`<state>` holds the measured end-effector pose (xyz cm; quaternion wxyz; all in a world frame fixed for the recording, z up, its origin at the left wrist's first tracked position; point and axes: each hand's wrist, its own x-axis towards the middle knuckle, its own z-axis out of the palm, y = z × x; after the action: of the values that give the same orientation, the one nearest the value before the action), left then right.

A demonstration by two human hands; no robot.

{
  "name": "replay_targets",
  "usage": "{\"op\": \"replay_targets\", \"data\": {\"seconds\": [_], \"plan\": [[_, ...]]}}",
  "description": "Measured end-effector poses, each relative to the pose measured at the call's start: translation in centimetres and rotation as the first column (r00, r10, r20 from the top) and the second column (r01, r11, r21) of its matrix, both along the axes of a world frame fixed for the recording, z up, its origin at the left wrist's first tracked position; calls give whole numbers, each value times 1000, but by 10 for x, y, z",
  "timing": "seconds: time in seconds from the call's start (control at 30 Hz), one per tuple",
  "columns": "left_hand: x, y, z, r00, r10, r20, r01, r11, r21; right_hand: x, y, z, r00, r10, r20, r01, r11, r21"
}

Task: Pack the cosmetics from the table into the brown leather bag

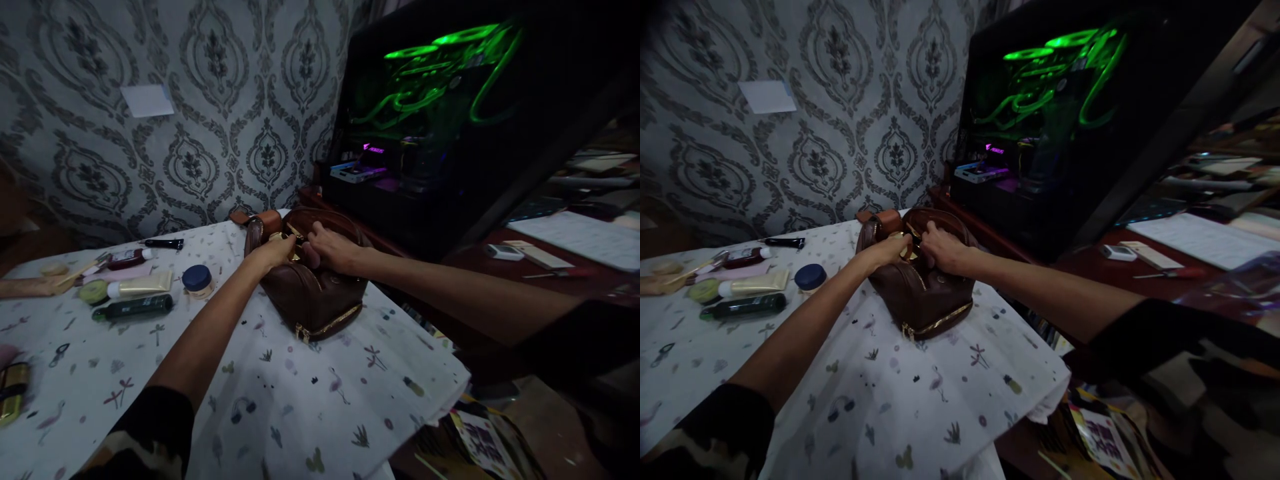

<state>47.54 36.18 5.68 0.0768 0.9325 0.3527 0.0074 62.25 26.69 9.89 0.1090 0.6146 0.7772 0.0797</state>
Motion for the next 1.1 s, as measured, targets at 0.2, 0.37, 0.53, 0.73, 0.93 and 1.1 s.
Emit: {"op": "replay_targets", "data": {"seconds": [0.2,0.37,0.53,0.73,0.93,1.1], "plan": [[3,5,-4,999,-27,46,26,999,33,-6,-5,5,998,-30,51,30,1000,3],[1,9,-9,994,-39,98,36,999,40,-10,-10,12,996,-47,82,49,999,-17],[3,10,-11,995,-35,97,34,999,3,-7,-6,6,999,-14,49,15,1000,-12],[9,7,-8,999,9,36,-7,999,-42,-6,-6,12,999,5,37,-2,997,-78],[5,-3,4,999,38,-19,-39,996,-83,-3,-16,31,997,36,-65,-35,999,17],[4,-14,18,991,67,-117,-79,991,-107,10,-40,41,964,112,-240,-71,982,172]]}}
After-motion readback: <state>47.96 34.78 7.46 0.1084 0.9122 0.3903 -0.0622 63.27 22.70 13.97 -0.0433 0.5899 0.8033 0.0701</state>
